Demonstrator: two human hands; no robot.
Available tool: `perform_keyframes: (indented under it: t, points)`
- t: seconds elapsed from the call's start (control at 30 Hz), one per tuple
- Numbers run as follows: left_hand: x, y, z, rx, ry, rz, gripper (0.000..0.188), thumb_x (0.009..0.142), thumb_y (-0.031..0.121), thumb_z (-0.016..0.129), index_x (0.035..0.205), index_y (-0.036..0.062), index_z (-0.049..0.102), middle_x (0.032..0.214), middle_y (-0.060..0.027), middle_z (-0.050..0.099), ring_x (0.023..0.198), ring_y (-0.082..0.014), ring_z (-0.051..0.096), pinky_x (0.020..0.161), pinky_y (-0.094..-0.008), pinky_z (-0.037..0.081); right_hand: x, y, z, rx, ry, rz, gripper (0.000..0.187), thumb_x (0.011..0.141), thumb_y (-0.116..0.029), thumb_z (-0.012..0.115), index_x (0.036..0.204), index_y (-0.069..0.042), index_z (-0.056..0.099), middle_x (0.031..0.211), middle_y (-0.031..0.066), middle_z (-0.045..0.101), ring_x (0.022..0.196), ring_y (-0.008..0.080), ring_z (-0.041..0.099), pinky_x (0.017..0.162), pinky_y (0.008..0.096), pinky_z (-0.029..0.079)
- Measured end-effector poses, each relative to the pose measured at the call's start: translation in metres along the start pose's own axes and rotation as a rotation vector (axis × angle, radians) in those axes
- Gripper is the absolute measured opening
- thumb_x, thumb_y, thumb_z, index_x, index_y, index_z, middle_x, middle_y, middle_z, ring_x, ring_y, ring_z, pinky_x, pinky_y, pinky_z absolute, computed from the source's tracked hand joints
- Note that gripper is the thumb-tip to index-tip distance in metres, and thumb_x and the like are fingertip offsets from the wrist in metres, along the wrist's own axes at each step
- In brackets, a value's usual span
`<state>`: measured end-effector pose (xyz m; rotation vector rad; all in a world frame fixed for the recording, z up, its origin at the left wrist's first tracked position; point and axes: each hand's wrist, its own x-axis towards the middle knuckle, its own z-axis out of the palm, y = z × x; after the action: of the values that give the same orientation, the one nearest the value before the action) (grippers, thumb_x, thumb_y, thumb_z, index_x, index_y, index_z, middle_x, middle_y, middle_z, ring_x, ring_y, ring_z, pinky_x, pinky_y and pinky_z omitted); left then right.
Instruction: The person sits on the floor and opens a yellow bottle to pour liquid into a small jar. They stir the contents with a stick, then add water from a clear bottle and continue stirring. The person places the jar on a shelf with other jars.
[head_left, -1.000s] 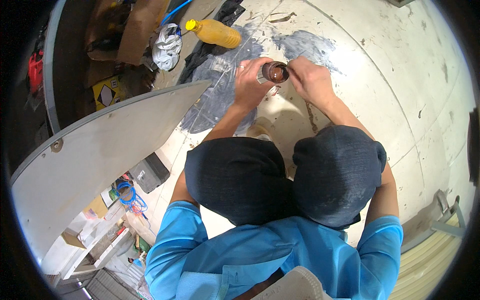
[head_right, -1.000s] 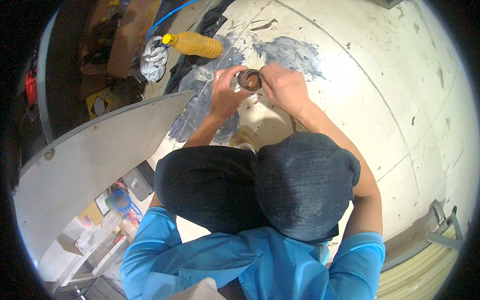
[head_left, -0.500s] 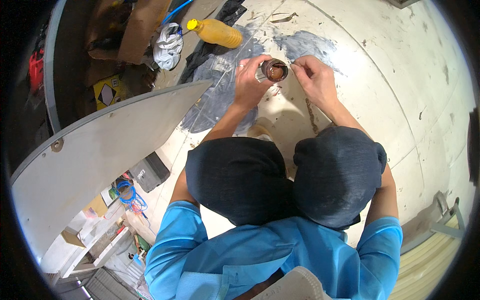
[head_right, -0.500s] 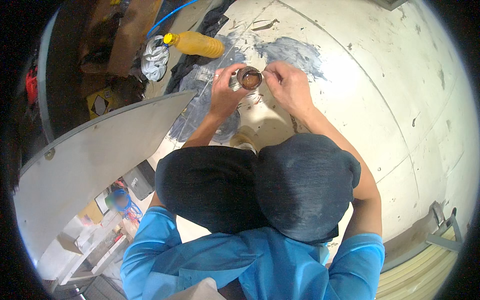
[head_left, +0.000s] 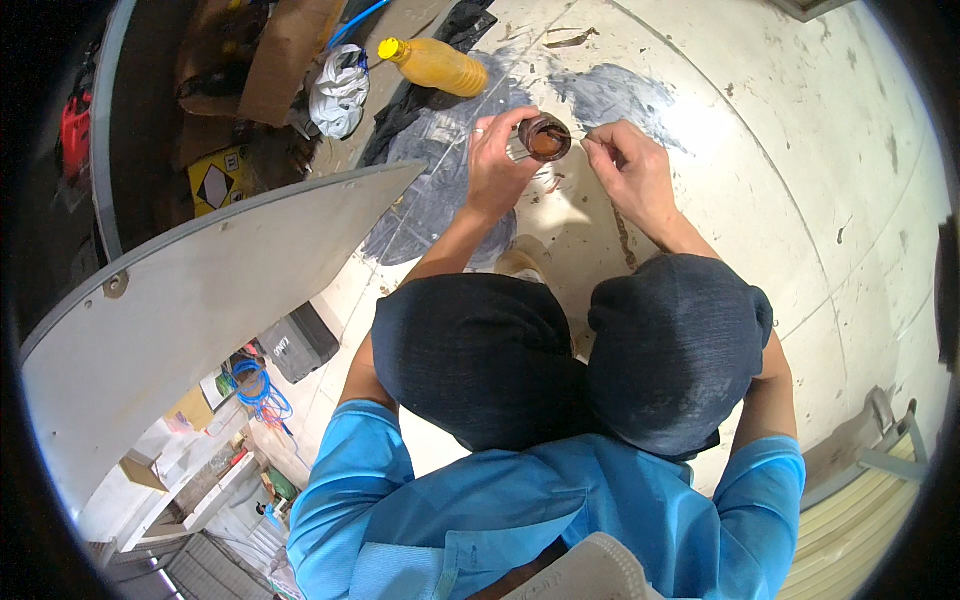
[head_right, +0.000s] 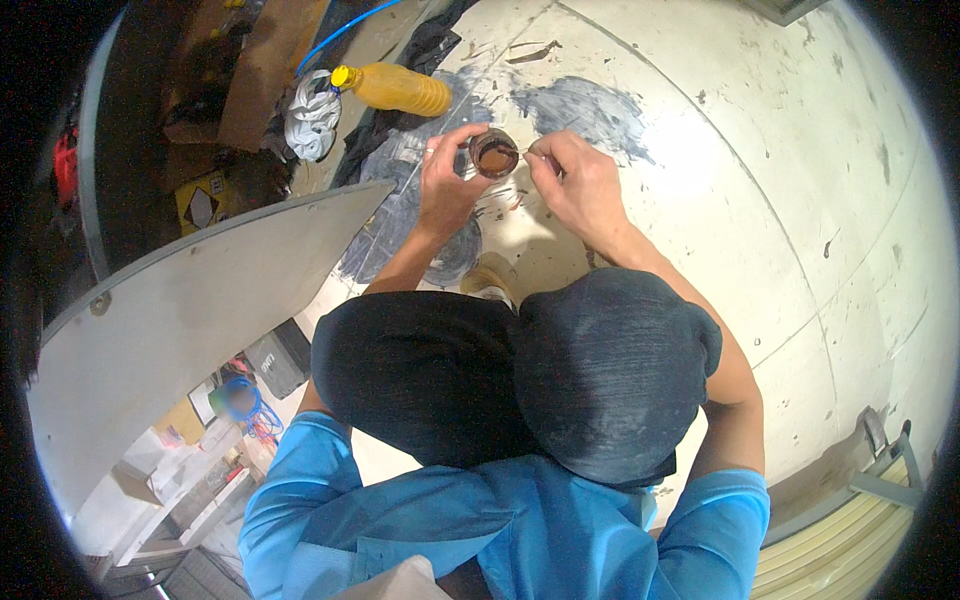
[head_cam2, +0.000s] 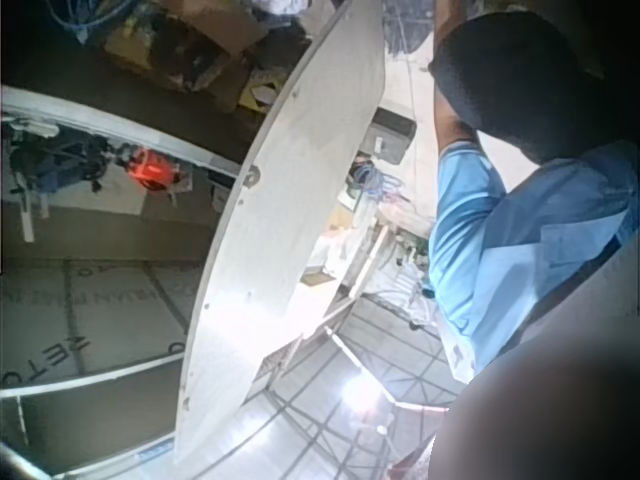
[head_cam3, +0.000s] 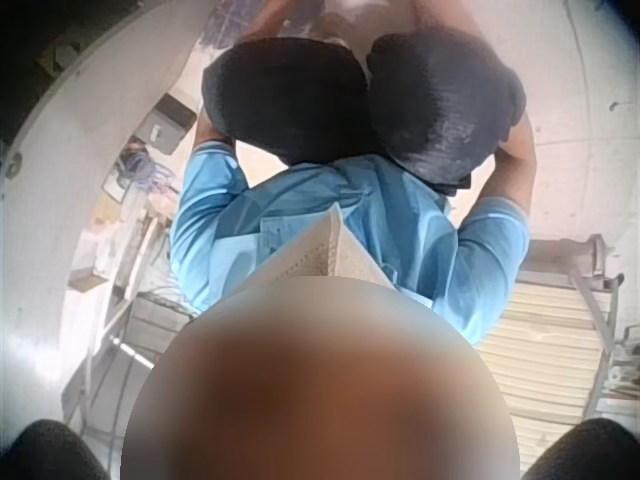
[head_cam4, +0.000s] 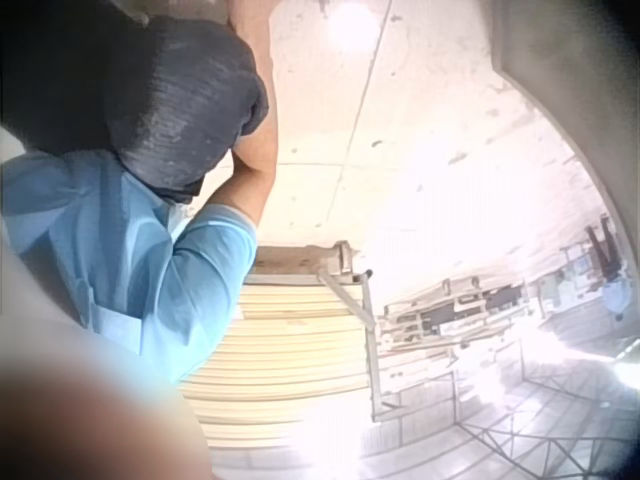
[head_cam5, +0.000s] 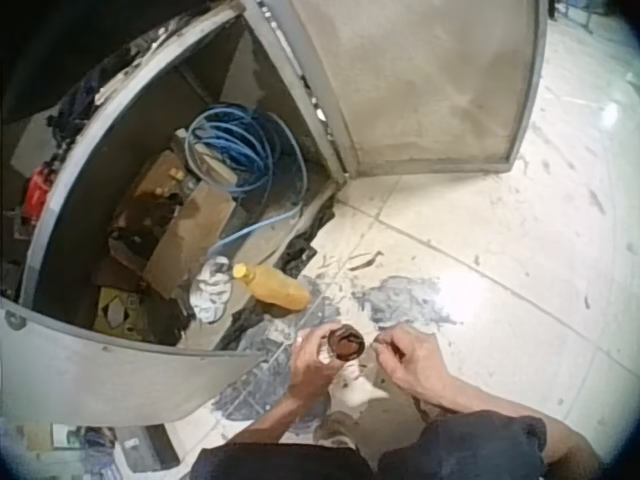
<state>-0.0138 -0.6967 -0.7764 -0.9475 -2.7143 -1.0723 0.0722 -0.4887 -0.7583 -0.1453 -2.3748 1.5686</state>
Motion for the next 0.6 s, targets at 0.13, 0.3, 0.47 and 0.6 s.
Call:
perform_keyframes:
  t: [0.13, 0.3, 0.47, 0.6]
  points:
    - [0.0003, 0.0004, 0.0002, 0.002, 0.001, -0.002, 0.061, 0.072, 0.011, 0.095, 0.127, 0.0074, 0.069, 0.125, -0.0076, 0.075, 0.11, -0.0286, 0.068, 0.098, -0.0408, 0.052, 0.0021, -0.0001, -0.0003, -0.064, -0.03, -0.096, 0.009, 0.095, -0.008, 0.077, 0.1, -0.001, 0.073, 0.09, 0.0102, 0.072, 0.069, 0.0193, 0.068, 0.062, 0.0325, 0.055]
    - [0.0009, 0.0016, 0.0024, 0.041, 0.019, 0.033, 0.061, 0.071, 0.01, 0.094, 0.126, 0.0081, 0.068, 0.126, -0.0072, 0.075, 0.111, -0.0283, 0.068, 0.101, -0.0405, 0.05, 0.007, 0.0029, 0.0044, -0.333, -0.172, -0.267, 0.01, 0.094, -0.009, 0.076, 0.102, -0.003, 0.073, 0.09, 0.0122, 0.071, 0.069, 0.0266, 0.07, 0.062, 0.0355, 0.056]
    - [-0.001, 0.0011, 0.0012, 0.014, 0.015, -0.006, 0.062, 0.07, 0.008, 0.094, 0.126, 0.0092, 0.068, 0.126, -0.0069, 0.075, 0.114, -0.0284, 0.068, 0.103, -0.0413, 0.048, 0.0046, 0.0041, 0.0093, -0.068, -0.093, -0.069, 0.01, 0.094, -0.009, 0.074, 0.103, -0.004, 0.072, 0.092, 0.0143, 0.071, 0.073, 0.0322, 0.07, 0.065, 0.0387, 0.056]
    - [-0.0011, 0.0008, 0.0043, 0.028, 0.005, -0.017, 0.062, 0.07, 0.008, 0.093, 0.126, 0.01, 0.067, 0.126, -0.0068, 0.075, 0.116, -0.0291, 0.067, 0.105, -0.0423, 0.047, 0.0013, 0.0029, 0.0092, -0.129, -0.14, -0.105, 0.009, 0.094, -0.01, 0.073, 0.101, -0.005, 0.072, 0.095, 0.0141, 0.072, 0.077, 0.0347, 0.072, 0.069, 0.0428, 0.058]
